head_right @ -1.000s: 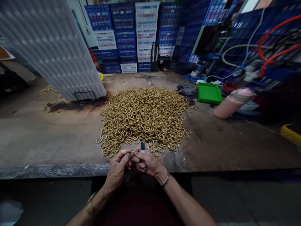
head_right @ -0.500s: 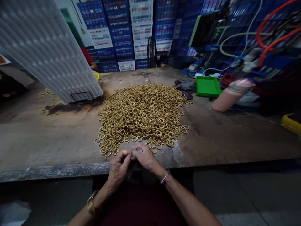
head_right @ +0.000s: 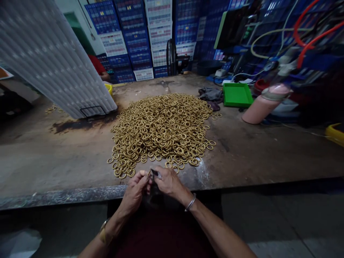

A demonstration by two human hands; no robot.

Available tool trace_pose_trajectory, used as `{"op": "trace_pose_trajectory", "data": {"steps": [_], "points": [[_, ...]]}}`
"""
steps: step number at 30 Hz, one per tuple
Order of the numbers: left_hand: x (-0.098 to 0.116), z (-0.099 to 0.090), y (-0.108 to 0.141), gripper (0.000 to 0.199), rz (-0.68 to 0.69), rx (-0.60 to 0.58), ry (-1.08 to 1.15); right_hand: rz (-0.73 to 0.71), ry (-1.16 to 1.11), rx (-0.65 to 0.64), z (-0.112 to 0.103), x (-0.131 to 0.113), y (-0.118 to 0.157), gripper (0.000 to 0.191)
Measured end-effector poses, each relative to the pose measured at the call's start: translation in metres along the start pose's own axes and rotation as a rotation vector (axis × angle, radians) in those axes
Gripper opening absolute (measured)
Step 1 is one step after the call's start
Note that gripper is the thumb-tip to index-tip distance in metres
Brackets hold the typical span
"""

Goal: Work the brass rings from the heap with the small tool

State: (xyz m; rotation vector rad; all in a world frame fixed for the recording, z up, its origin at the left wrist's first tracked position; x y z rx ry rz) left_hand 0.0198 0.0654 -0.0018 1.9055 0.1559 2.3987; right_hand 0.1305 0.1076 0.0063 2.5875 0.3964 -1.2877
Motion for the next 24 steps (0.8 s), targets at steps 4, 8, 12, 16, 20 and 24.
{"op": "trace_pose_trajectory", "data": {"steps": [4,8,12,16,20,24], "points": [[0.005,0.001,0.000,0.027,0.057,-0.015,-0.117,-0.086,0.202,-0.034,0.005,-0.006,0.007,0.011],[0.006,-0.001,0.000,0.027,0.068,0.017,-0.167,-0.084,0.276,-0.044,0.009,-0.006,0.006,0.011],[0.006,-0.004,0.003,0.028,0.069,0.038,-0.161,-0.039,0.375,-0.066,0.013,-0.002,0.002,0.014],[0.009,0.003,0.014,0.027,0.019,-0.056,-0.018,0.049,0.515,-0.030,0.008,0.003,-0.010,0.021],[0.007,0.006,0.021,0.026,-0.069,-0.040,0.251,0.059,0.563,0.070,0.003,-0.006,-0.027,0.024],[-0.001,-0.004,0.017,0.027,-0.100,0.071,0.362,0.059,0.612,0.144,0.005,-0.018,-0.043,0.024]]}}
Point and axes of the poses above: each hand's wrist, its own y-axis away from the middle knuckle, its own z-axis out of the palm, x = y × z, the point moved 6 cm from there along -y, towards the middle knuckle, and after that the axes turned 10 degrees about z, right-handed, at the moved point
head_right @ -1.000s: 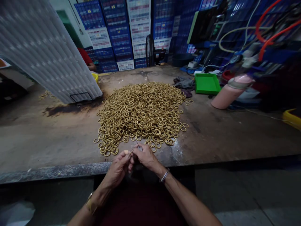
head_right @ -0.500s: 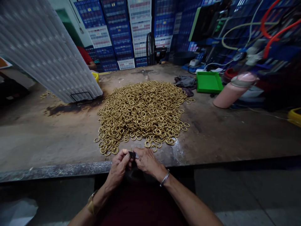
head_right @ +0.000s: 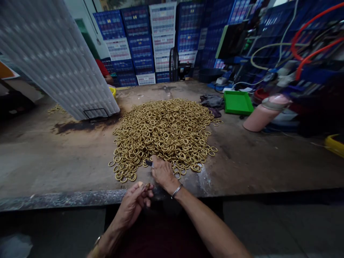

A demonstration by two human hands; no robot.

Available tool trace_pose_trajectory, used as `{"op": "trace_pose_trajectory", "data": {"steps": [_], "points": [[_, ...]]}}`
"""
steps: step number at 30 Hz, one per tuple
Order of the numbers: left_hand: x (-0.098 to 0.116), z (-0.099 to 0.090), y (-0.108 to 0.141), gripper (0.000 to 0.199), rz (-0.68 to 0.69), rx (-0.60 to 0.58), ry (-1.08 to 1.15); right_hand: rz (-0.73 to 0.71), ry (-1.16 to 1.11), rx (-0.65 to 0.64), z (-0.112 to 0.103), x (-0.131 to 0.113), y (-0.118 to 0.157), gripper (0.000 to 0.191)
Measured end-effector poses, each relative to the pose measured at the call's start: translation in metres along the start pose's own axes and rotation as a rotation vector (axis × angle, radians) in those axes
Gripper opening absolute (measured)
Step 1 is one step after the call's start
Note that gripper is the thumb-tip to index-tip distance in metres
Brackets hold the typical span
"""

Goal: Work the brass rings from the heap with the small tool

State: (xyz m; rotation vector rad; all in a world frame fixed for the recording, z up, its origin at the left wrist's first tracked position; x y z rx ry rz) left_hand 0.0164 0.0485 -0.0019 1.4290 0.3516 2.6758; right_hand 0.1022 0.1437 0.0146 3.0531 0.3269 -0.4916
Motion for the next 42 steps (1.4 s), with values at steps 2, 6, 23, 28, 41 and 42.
{"op": "trace_pose_trajectory", "data": {"steps": [2,6,23,28,41,42], "points": [[0.000,-0.004,-0.003,0.025,0.002,0.007,0.040,0.003,0.041,-0.019,0.003,-0.005,-0.006,0.022],[-0.001,-0.007,-0.006,0.023,-0.051,-0.007,0.157,0.026,0.099,-0.040,0.008,-0.006,-0.014,0.016],[0.024,-0.010,-0.029,0.030,0.246,0.045,-0.450,0.338,-1.440,-0.717,0.013,0.007,0.028,0.031],[0.016,-0.004,-0.031,0.030,0.149,-0.064,-0.397,0.390,-1.587,-0.859,0.014,0.002,0.040,0.036],[-0.009,-0.007,-0.033,0.022,-0.286,0.088,0.174,-0.189,-0.737,-0.056,-0.015,-0.002,0.032,0.015],[-0.010,-0.006,-0.033,0.021,-0.296,0.088,0.165,-0.173,-0.742,-0.070,-0.013,0.000,0.031,0.016]]}}
Point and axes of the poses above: each hand's wrist, its own y-axis away from the middle knuckle, its own z-axis out of the palm, x = y × z, the point moved 6 cm from there along -y, towards the middle knuckle, and after that the axes turned 10 degrees about z, right-handed, at the moved point
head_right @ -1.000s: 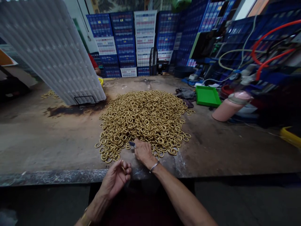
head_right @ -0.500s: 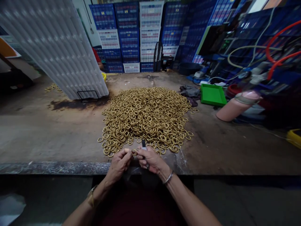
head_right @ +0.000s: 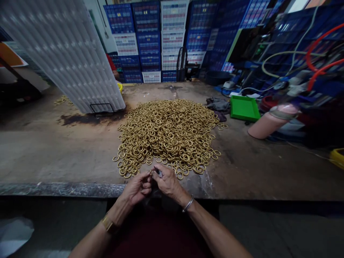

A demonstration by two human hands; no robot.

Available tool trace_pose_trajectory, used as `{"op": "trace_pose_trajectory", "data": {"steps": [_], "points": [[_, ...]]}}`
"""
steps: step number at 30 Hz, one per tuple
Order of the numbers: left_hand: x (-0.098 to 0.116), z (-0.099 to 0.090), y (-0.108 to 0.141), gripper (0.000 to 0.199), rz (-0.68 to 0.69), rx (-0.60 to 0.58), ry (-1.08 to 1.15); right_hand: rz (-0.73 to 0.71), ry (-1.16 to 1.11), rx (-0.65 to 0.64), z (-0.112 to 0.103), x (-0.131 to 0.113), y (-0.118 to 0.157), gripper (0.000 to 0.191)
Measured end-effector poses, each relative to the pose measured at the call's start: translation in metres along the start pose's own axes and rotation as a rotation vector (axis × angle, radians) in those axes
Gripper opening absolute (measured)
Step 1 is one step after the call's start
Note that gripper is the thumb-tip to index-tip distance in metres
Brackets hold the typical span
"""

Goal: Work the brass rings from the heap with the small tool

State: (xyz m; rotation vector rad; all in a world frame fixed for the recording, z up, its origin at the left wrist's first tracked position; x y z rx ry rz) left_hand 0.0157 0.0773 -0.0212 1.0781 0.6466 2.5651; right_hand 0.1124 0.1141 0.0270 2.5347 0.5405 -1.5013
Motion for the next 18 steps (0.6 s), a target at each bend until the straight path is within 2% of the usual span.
{"op": "trace_pose_trajectory", "data": {"steps": [3,6,9,13,18], "points": [[0.001,0.000,0.001,0.025,0.082,0.019,-0.100,0.092,-0.055,0.000,-0.002,0.009,-0.004,0.018],[0.009,0.001,0.004,0.030,0.302,0.031,-0.255,0.234,-0.176,-0.021,-0.002,0.021,-0.007,0.020],[0.014,0.005,0.007,0.034,0.461,-0.028,-0.405,0.379,-0.355,-0.102,0.005,0.032,-0.006,0.023],[0.014,0.008,0.005,0.027,0.472,-0.066,-0.520,0.456,-0.467,-0.145,0.011,0.039,-0.005,0.025],[0.015,0.014,0.006,0.026,0.433,-0.071,-0.591,0.408,-0.359,-0.101,0.008,0.041,-0.009,0.020]]}}
Point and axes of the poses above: each hand's wrist, its own y-axis away from the middle knuckle, its own z-axis out of the palm, x = y × z, the point moved 6 cm from there along -y, towards the middle knuckle, and after that the axes turned 10 degrees about z, right-handed, at the moved point
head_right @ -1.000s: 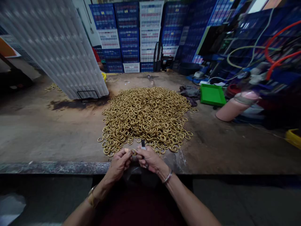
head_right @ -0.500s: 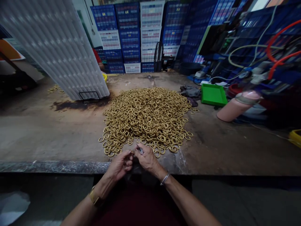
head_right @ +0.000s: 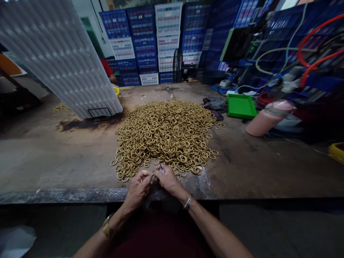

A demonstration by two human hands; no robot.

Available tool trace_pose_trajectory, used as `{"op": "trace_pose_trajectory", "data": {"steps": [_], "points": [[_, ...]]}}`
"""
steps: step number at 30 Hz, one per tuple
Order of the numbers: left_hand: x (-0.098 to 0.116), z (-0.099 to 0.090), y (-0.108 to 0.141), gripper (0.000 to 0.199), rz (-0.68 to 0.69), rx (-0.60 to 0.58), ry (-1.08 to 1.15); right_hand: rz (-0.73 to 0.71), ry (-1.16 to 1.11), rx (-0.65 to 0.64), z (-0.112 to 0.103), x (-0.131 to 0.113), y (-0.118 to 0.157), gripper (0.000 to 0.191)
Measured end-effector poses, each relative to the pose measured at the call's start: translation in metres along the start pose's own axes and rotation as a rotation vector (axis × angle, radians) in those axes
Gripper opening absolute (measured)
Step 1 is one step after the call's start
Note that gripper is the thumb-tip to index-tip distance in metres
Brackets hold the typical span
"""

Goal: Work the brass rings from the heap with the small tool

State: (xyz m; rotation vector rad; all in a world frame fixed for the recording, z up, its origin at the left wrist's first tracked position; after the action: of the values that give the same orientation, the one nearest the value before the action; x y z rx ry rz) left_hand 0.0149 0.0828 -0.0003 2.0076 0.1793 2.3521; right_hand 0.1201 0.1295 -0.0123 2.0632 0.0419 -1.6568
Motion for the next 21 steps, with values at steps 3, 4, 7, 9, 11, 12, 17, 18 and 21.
{"op": "trace_pose_trajectory", "data": {"steps": [3,4,7,9,11,12,17,18,21], "points": [[0.001,0.001,-0.001,0.027,-0.023,0.002,-0.023,-0.094,0.124,0.068,-0.004,-0.006,-0.001,0.018],[0.001,0.001,-0.002,0.028,-0.029,-0.002,-0.026,-0.115,0.153,0.086,-0.005,-0.007,-0.001,0.018],[0.000,0.002,-0.004,0.030,-0.044,-0.063,-0.052,-0.108,0.173,0.097,-0.005,-0.007,0.000,0.019],[-0.001,0.003,-0.004,0.032,-0.060,-0.115,-0.060,-0.086,0.153,0.074,-0.004,-0.007,0.000,0.020],[-0.002,0.004,-0.003,0.033,-0.069,-0.142,-0.034,-0.062,0.113,0.051,-0.003,-0.007,-0.001,0.021],[-0.001,0.004,-0.003,0.032,-0.067,-0.141,-0.009,-0.047,0.097,0.056,-0.004,-0.007,-0.002,0.021],[-0.001,0.003,-0.001,0.030,-0.044,-0.080,0.051,-0.128,0.321,0.226,-0.015,-0.012,-0.001,0.017],[-0.001,0.003,-0.001,0.030,-0.041,-0.075,0.038,-0.190,0.413,0.212,-0.013,-0.015,0.001,0.017],[0.001,0.002,-0.002,0.031,-0.017,-0.073,0.019,-0.336,0.623,0.126,-0.003,-0.018,0.009,0.018]]}}
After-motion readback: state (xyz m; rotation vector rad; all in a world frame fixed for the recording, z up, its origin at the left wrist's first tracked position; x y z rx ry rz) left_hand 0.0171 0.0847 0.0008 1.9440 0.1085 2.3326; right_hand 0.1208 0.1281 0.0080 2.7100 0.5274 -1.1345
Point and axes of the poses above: each hand's wrist, its own y-axis away from the middle knuckle, its own z-axis out of the palm, x = y × z, the point moved 6 cm from there along -y, towards the middle knuckle, and after that the axes turned 10 degrees about z, right-handed, at the moved point
